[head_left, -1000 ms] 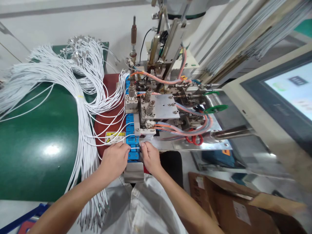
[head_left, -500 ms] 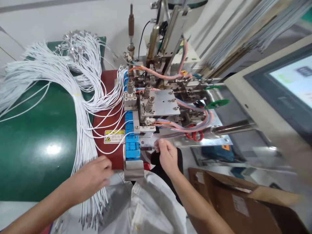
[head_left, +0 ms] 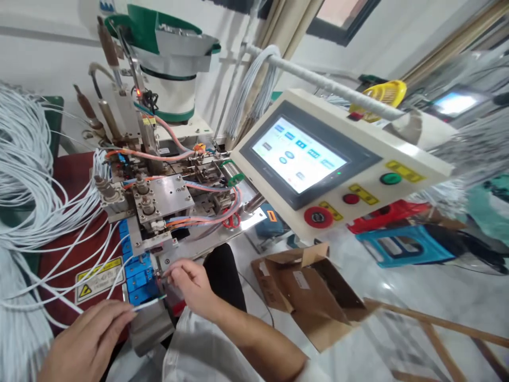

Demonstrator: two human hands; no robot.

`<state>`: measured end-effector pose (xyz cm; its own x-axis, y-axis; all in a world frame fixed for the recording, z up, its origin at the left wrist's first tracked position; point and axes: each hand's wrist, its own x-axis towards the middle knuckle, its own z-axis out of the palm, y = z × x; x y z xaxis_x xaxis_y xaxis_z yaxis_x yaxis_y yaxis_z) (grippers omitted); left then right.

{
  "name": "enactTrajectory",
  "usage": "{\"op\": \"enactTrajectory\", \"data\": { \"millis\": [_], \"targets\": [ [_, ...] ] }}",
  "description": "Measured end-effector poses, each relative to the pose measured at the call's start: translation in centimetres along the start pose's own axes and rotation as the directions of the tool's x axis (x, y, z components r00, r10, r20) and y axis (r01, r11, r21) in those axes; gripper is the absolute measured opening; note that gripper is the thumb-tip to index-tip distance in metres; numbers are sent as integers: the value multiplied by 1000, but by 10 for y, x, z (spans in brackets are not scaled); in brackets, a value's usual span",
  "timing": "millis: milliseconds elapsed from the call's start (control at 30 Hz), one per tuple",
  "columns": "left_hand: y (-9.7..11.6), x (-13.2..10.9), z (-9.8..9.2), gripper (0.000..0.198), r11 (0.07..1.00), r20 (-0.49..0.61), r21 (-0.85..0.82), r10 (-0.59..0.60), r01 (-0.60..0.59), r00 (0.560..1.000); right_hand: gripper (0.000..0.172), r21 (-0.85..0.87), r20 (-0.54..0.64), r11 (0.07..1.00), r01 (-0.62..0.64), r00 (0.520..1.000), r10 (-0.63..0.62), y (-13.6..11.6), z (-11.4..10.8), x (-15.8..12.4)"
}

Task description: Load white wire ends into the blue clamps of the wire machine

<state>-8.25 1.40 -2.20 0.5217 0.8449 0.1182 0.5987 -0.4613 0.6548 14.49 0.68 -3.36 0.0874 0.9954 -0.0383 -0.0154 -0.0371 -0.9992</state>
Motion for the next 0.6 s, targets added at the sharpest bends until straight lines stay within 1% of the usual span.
{"op": "enactTrajectory", "data": {
  "millis": [67, 100, 167, 200, 233, 267, 300, 333, 367, 400, 433, 500, 600],
  "targets": [
    [4, 7, 10, 28, 994, -56, 49, -98, 101, 994, 31, 19, 47, 1000, 2, 999, -3, -3, 1, -6],
    [7, 11, 14, 27, 992, -67, 57, -107, 110, 992, 29, 14, 56, 1000, 11, 998, -11, -4, 2, -7],
    [14, 16, 21, 27, 996, -71, 42, -78, 81, 994, 22, -27, 50, 998, 52, 997, -51, -7, 3, -6],
    [19, 18, 24, 26, 997, -97, 34, -61, 65, 993, 19, -44, 46, 996, 76, 996, -74, -9, 4, -5],
    [24, 19, 26, 25, 997, -118, 34, -72, 76, 990, 17, -41, 41, 995, 88, 995, -87, -10, 4, -4],
    [30, 21, 27, 24, 996, -139, 33, -83, 89, 987, 15, -15, 40, 996, 85, 996, -84, -12, 5, -3],
    [36, 23, 27, 22, 995, -187, 16, -96, 101, 978, 15, 44, 27, 998, 46, 999, -47, -12, 6, -2],
    [41, 25, 27, 23, 991, -183, -18, -130, 129, 974, 18, 144, 2, 989, -16, 1000, 16, -12, 7, -2],
    [46, 27, 27, 24, 982, -172, -57, -188, 180, 967, 21, 236, -22, 970, -57, 998, 64, -12, 8, -2],
    [49, 29, 27, 25, 964, -170, -93, -261, 248, 950, 22, 292, -40, 953, -78, 995, 94, -11, 9, -3],
    [52, 30, 26, 25, 948, -179, -125, -310, 291, 934, 22, 309, -55, 947, -82, 993, 104, -9, 9, -3],
    [55, 33, 25, 26, 923, -160, -176, -369, 341, 916, 22, 265, -31, 961, -84, 995, 96, -7, 10, -5],
    [58, 34, 24, 26, 911, -125, -213, -385, 354, 914, 14, 84, -9, 996, 4, 1000, -4, -8, 8, -4]
  ]
}}
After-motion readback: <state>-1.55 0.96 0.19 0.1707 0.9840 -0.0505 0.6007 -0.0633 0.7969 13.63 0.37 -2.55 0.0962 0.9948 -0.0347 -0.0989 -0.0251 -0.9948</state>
